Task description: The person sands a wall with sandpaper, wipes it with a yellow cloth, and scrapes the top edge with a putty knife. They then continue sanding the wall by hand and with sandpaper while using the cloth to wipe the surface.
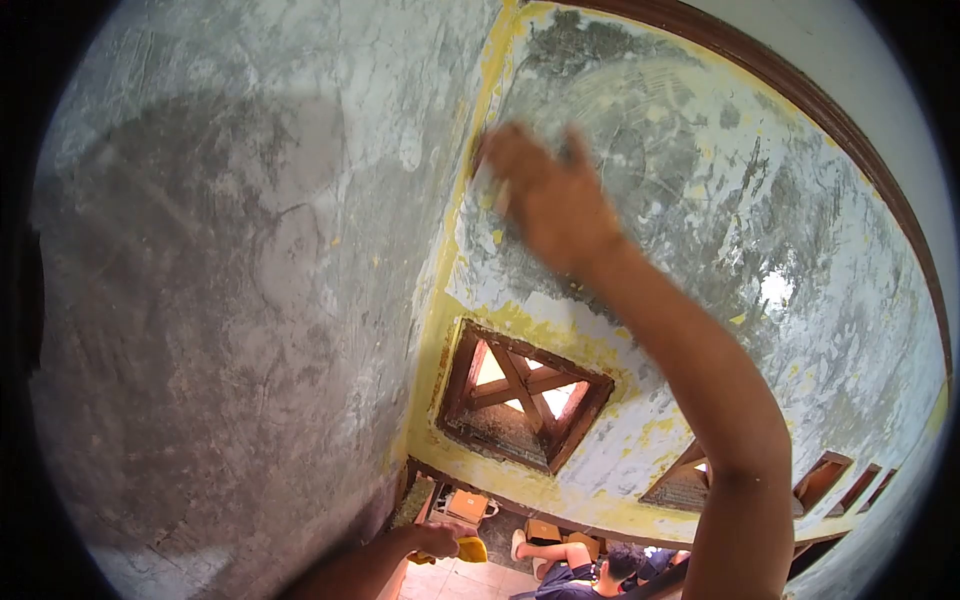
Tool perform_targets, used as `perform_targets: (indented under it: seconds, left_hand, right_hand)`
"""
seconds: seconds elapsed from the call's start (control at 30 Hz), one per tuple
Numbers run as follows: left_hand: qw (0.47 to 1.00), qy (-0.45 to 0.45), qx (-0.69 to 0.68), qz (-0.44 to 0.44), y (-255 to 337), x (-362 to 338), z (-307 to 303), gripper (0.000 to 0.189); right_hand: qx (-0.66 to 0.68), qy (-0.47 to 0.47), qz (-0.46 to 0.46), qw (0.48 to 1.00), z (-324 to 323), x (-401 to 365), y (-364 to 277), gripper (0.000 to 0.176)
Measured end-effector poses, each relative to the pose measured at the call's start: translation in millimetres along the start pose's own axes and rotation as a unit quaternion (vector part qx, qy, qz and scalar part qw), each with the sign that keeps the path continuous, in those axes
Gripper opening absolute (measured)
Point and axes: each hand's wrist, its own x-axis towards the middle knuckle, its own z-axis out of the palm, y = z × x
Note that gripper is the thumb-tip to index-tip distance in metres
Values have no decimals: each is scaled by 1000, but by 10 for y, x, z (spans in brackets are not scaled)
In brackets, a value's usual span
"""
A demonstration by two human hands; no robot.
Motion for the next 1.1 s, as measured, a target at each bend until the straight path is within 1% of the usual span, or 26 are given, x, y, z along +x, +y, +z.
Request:
perform_targets:
  seconds: [0.03, 0.07, 0.1, 0.17, 0.2, 0.23, 0.3, 0.37, 0.4, 0.43, 0.47, 0.5, 0.53, 0.57, 0.63, 0.67, 0.7, 0.77, 0.83, 0.87, 0.9, 0.93, 0.97, 1.0, 1.03, 1.1]
  left_hand:
    - [1000, -3, -2, 4, -53, 46, 47, 51]
    - [999, -3, 17, 35, -143, 122, 53, 51]
    - [999, -2, 22, 43, -134, 112, 35, 51]
    - [998, 2, 34, 60, -110, 85, -9, 51]
    - [998, -3, 33, 46, -73, 43, -13, 49]
    - [999, -8, 31, 33, -46, 14, -15, 47]
    - [999, -16, 26, 33, -24, -34, -2, 47]
    - [1000, -4, 24, 17, 29, -51, 1, 46]
    - [999, -3, 28, 14, 51, -89, -7, 46]
    - [1000, 1, 28, 14, -3, -11, -1, 46]
    - [999, 4, 26, 28, -123, 128, 23, 48]
    - [999, 3, 24, 41, -195, 198, 54, 50]
    - [999, 11, 31, 29, -67, 52, 20, 51]
    - [999, 10, 31, 28, -78, 49, 12, 51]
    - [999, -1, 39, 35, -87, 83, 32, 52]
    - [999, 2, 24, 32, -88, 84, 40, 52]
    - [999, 1, 25, 35, -103, 112, 74, 52]
    - [998, 7, 33, 53, -159, 150, 49, 52]
    - [999, 4, 27, 45, 10, -39, -23, 51]
    - [1000, -6, 23, 20, 72, -94, -47, 50]
    - [1000, -17, 17, -5, 90, -121, -37, 49]
    - [1000, -20, 17, -5, 69, -86, -17, 49]
    - [999, -11, 23, 23, 16, -28, 4, 49]
    - [999, -2, 29, 36, -30, 2, 4, 48]
    - [998, 6, 35, 49, -77, 31, 8, 48]
    - [998, 10, 15, 55, -151, 104, 42, 47]
  right_hand:
    - [12, -61, -76, 995, 81, -164, -157, 53]
    - [128, -65, -140, 980, 105, -314, -145, 55]
    - [124, -62, -145, 980, 71, -239, -4, 55]
    - [-18, -27, -77, 996, -91, 62, 329, 54]
    - [2, -13, 37, 999, -342, 228, 425, 54]
    - [-54, 76, 36, 995, -265, 256, 512, 53]
    - [-23, 43, 49, 998, -132, 84, 236, 51]
    - [7, -57, -127, 990, 70, -260, -37, 49]
    - [61, -80, -131, 986, 12, -314, -30, 51]
    - [61, -77, -132, 986, -51, -204, 93, 51]
    - [-3, -25, -33, 999, -115, 5, 297, 54]
    - [-65, 23, 68, 995, -145, 149, 489, 59]
    - [-89, 87, 109, 986, -189, 216, 602, 59]
    - [-89, 87, 110, 986, -140, 175, 540, 59]
    - [-69, 10, 70, 995, -143, -25, 143, 61]
    - [21, -25, -36, 999, -71, -216, -21, 64]
    - [63, -26, -114, 991, -108, -313, -108, 68]
    - [45, -89, -47, 994, -256, -143, 130, 70]
    - [-65, 21, 110, 992, -331, 142, 583, 78]
    - [-114, 98, 161, 976, -194, 209, 764, 87]
    - [-113, 97, 161, 976, -150, 196, 644, 87]
    - [-61, 82, 129, 986, -141, 165, 404, 91]
    - [-10, 67, 100, 993, -129, 80, 180, 96]
    - [24, -5, 18, 1000, -74, -43, 7, 98]
    - [22, -1, 19, 1000, -114, -58, 78, 98]
    - [-3, -85, -107, 991, -268, -70, 305, 100]
